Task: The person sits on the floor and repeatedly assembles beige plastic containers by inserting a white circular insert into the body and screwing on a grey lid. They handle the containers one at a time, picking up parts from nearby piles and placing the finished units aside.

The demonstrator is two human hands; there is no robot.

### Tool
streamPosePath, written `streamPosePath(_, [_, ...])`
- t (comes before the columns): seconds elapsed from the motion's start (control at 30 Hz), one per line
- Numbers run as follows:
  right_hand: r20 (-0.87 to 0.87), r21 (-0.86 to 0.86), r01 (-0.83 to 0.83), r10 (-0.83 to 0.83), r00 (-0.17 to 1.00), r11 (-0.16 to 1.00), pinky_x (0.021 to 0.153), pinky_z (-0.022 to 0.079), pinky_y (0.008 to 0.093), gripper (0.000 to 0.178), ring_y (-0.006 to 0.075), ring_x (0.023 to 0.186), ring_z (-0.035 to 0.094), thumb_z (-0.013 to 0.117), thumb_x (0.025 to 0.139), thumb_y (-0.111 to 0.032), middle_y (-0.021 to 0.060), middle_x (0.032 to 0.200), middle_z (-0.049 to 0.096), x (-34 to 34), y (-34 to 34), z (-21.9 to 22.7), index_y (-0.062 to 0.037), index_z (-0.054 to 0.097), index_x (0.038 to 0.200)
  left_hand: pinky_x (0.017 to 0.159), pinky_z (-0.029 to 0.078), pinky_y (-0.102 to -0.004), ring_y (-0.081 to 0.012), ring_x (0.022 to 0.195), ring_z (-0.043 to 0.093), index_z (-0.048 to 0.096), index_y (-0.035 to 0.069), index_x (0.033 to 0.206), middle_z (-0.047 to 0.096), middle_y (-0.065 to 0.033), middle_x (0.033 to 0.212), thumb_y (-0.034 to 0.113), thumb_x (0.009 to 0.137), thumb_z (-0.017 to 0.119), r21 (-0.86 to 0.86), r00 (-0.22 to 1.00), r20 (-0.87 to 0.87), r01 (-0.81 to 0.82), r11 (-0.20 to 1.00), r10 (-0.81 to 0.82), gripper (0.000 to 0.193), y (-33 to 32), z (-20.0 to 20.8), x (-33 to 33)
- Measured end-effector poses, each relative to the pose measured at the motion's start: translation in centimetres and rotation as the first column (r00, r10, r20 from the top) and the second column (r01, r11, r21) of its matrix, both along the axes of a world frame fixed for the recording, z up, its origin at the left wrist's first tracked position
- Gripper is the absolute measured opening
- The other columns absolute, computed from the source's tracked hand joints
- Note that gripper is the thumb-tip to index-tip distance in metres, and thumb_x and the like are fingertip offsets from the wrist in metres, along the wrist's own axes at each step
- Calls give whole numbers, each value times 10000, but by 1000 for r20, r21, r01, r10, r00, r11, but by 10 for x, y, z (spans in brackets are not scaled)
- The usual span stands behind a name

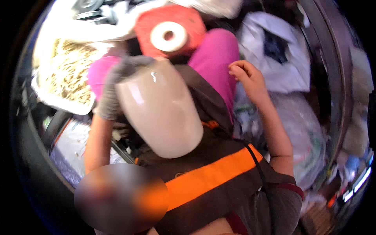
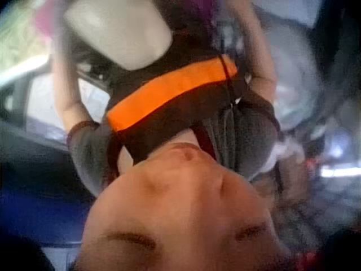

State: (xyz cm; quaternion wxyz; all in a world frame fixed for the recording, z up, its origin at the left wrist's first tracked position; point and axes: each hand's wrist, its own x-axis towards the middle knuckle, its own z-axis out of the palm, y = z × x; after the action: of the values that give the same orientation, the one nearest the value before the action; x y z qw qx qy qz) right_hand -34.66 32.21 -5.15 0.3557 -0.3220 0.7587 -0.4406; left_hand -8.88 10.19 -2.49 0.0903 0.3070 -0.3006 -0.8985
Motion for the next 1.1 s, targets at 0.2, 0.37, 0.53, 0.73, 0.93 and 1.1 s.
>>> streamPosePath(0.2, [-256, 789, 54, 248, 934, 612, 758, 471, 371, 265, 248, 869, 605, 570, 865, -273, 120, 945, 639, -14, 186, -87, -41, 660, 954, 952, 414, -335, -235, 1044, 560, 607, -17, 918, 565, -178, 1206, 287, 826, 530, -416, 957, 42, 279, 865, -288, 327, 13, -25, -46])
streamPosePath(0.37, [-627, 748, 185, 590, 508, 637, 1000, 354, 462, 195, 313, 1215, 440, 540, 842, -195, 148, 1313, 480, -8, 250, -172, -68, 683, 879, 935, 425, -302, -195, 1010, 571, 597, -21, 847, 585, -162, 1161, 138, 785, 511, -202, 908, -145, 362, 910, -393, 191, 1, -19, -70])
streamPosePath(0.53, [-631, 730, 42, 648, 427, 683, 1105, 224, 484, 95, 332, 1369, 238, 634, 725, -129, 144, 1442, 338, -18, 259, -162, -75, 652, 800, 893, 458, -297, -189, 941, 599, 591, -14, 1044, 628, -117, 1023, 189, 760, 539, -159, 903, 96, 429, 889, -419, 354, 12, 5, -67])
streamPosePath(0.73, [-423, 744, -15, 489, 763, 668, 966, 402, 436, 303, 278, 1183, 509, 694, 726, -134, 154, 1234, 554, -39, 160, 12, -51, 625, 1009, 941, 432, -309, -216, 999, 583, 605, -30, 975, 618, -146, 1076, 104, 717, 514, -196, 866, -177, 435, 879, -468, 305, 9, -18, -63])
streamPosePath(0.93, [66, -14, 264, -262, 963, 964, 435, 334, 209, 373, 51, 484, 400, 575, 914, -250, -22, 647, 469, -9, 35, 90, -76, 531, 1240, 916, 463, -307, -198, 964, 603, 598, -38, 1048, 631, -112, 1009, 110, 739, 527, -124, 933, -192, 286, 950, -306, 350, 13, -24, -52])
streamPosePath(1.1, [590, -26, 66, -38, 806, 997, 369, 253, 184, 391, 20, 410, 275, 514, 951, -275, -45, 627, 352, 45, -39, 72, -73, 467, 1283, 1019, 406, -405, -256, 1123, 546, 502, -5, 1234, 567, -156, 1209, 306, 865, 629, 401, 966, -254, 60, 914, 49, 499, 19, -48, -33])
